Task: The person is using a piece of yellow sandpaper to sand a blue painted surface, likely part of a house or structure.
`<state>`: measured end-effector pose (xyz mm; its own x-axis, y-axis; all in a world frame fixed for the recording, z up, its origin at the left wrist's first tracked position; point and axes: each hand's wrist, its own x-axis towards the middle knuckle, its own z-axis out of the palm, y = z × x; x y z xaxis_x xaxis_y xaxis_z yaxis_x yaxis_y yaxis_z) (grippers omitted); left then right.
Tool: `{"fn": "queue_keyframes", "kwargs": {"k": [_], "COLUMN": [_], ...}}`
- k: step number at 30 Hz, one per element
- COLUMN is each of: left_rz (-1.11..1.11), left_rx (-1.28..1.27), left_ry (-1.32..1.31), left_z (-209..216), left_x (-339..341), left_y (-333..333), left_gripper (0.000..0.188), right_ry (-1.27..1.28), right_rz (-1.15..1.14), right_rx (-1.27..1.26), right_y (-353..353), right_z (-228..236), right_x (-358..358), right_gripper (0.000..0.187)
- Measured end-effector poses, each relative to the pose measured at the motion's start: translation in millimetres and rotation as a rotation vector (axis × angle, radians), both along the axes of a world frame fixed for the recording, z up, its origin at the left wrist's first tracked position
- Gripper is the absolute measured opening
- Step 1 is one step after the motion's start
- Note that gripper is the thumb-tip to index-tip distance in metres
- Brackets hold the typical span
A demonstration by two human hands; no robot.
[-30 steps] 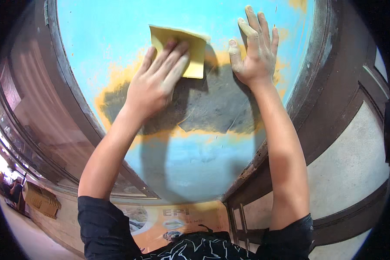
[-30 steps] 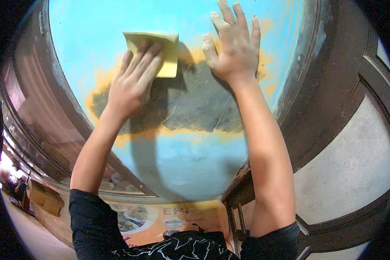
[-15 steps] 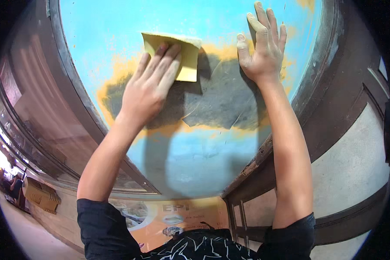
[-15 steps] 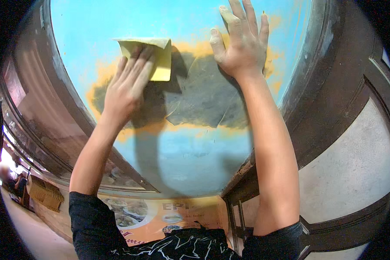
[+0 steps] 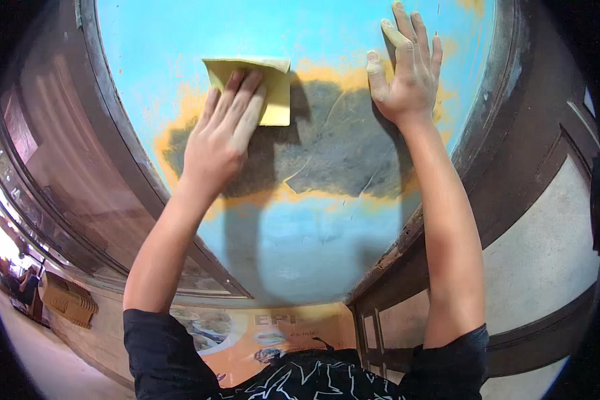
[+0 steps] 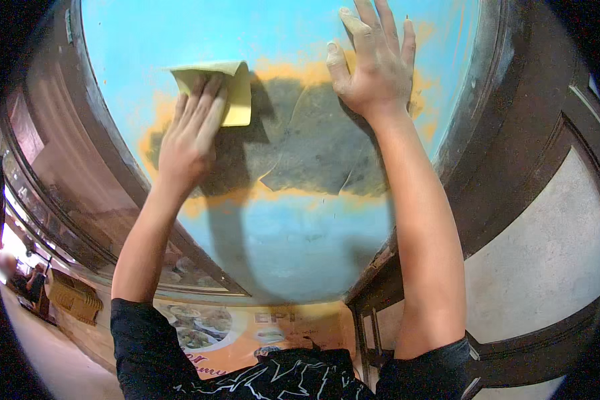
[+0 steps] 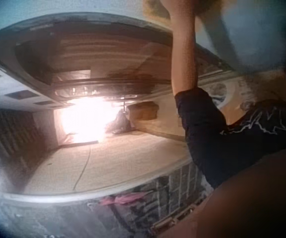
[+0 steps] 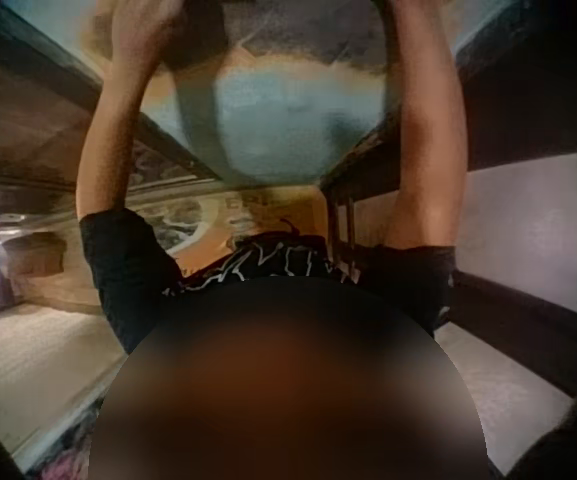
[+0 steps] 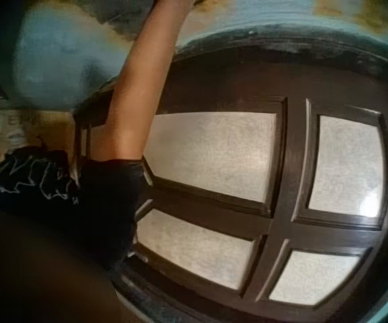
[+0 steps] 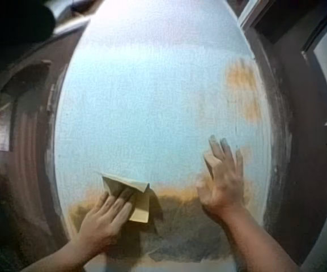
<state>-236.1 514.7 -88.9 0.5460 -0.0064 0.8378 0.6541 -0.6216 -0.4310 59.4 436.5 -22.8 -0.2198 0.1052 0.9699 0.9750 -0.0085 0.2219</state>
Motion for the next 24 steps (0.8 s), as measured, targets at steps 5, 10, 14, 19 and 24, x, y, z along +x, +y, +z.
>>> {"fn": "queue_keyframes", "kwargs": {"k": [5, 10, 14, 19, 24], "left_rz": [-0.046, -0.023, -0.058, -0.073, -0.03], "left_rx": [0.027, -0.022, 0.002, 0.028, -0.026], "left_ry": [-0.097, -0.073, -0.08, -0.142, -0.1], "left_z": [39.4, -1.2, 14.2, 45.3, 0.9], "left_x": [9.5, 32.2, 53.5, 77.7, 88.5], "left_y": [-0.6, 1.3, 6.7, 12.6, -0.9], "left_gripper": [0.053, 0.051, 0.051, 0.054, 0.052], "right_ry": [-0.049, -0.008, -0.028, 0.002, -0.067], "right_rz": [0.06, 0.034, -0.01, -0.001, 0.052], "right_rx": [0.078, 0.018, 0.021, -0.001, 0.082], "right_y": [9.5, 3.4, 6.4, 8.9, 17.4], "right_z": [1.0, 2.0, 3.7, 8.9, 4.0], "right_x": [18.1, 20.9, 36.7, 47.5, 75.1], "right_gripper": [0.047, 0.05, 0.048, 0.05, 0.046]}}
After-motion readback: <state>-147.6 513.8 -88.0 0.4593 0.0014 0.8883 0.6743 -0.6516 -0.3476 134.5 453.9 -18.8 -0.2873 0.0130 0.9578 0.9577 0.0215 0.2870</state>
